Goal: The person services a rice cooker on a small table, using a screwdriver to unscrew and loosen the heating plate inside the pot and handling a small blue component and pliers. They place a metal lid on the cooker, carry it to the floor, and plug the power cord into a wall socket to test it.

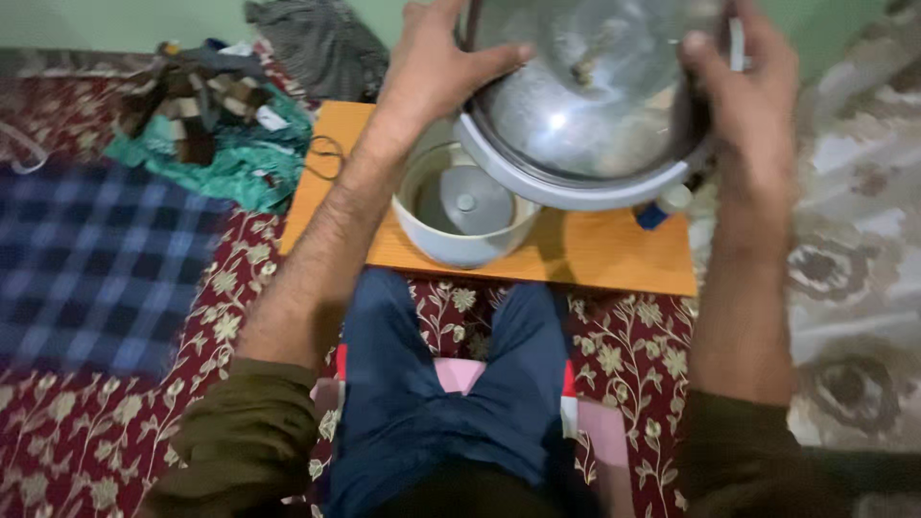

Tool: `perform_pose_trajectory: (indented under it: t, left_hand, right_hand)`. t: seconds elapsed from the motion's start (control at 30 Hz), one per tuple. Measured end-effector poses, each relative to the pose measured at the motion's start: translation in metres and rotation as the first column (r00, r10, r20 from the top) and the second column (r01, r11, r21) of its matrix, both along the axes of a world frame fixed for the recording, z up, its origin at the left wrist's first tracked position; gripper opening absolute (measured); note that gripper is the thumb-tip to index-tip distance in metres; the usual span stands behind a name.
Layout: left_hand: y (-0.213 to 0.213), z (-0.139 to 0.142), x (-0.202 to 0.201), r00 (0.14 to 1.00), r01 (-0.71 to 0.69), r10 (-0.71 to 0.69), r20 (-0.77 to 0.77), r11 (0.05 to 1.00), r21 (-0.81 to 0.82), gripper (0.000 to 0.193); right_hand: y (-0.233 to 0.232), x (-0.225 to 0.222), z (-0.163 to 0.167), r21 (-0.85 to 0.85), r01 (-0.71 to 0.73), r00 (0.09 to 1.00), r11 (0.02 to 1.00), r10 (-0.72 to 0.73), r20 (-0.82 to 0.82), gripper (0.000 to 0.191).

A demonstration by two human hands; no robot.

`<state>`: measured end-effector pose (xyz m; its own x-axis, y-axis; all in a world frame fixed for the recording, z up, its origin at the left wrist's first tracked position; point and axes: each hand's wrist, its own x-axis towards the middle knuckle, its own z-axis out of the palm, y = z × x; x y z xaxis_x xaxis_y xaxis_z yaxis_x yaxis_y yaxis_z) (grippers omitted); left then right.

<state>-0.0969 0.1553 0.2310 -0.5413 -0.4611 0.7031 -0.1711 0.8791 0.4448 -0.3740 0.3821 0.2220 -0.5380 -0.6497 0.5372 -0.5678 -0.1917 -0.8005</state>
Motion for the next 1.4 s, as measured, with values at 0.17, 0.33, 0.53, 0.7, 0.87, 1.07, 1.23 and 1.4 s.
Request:
perform_pose_trajectory:
  t: [0.17, 0.33, 0.53, 0.7, 0.87, 1.07, 1.23, 1.4]
  left_hand:
    - [-0.076, -0.058, 0.056, 0.998, 0.054, -0.045, -0.035, 0.940, 0.337, 0.083]
    - [-0.099, -0.132, 0.070, 0.999, -0.001, -0.017, 0.030, 0.846, 0.533, 0.098]
    - [-0.098, -0.172, 0.073, 0.975, -0.156, 0.040, 0.220, 0.825, 0.543, 0.099]
    - [-0.086, -0.196, 0.071, 0.902, -0.313, 0.102, 0.420, 0.823, 0.474, 0.103]
    - [-0.081, -0.202, 0.069, 0.894, -0.318, 0.099, 0.436, 0.826, 0.466, 0.101]
    - [-0.079, -0.205, 0.061, 0.868, -0.373, 0.168, 0.467, 0.842, 0.389, 0.097]
    - [-0.080, -0.223, 0.061, 0.897, -0.367, 0.189, 0.399, 0.823, 0.434, 0.091]
    - [-0.080, -0.243, 0.060, 0.895, -0.372, 0.187, 0.404, 0.813, 0.448, 0.093]
  right_hand:
    - [-0.120, 0.042, -0.050, 0.100, -0.107, 0.990, 0.989, 0.097, 0.104, 0.062]
    - [-0.150, 0.060, -0.109, 0.236, -0.075, 0.991, 0.969, 0.046, 0.124, 0.072]
    - [-0.153, 0.060, -0.152, 0.348, -0.146, 0.962, 0.926, 0.051, 0.268, 0.076]
    - [-0.152, 0.062, -0.174, 0.397, -0.011, 1.000, 0.918, 0.005, 0.017, 0.074]
    - [-0.146, 0.055, -0.180, 0.561, 0.174, 0.982, 0.809, -0.098, -0.163, 0.071]
    - [-0.147, 0.044, -0.199, 0.445, 0.123, 0.984, 0.887, -0.051, -0.170, 0.069]
    - [-0.152, 0.050, -0.215, 0.415, 0.169, 0.978, 0.894, -0.099, -0.185, 0.067]
    - [-0.145, 0.061, -0.224, 0.391, 0.162, 0.985, 0.906, -0.126, -0.116, 0.066]
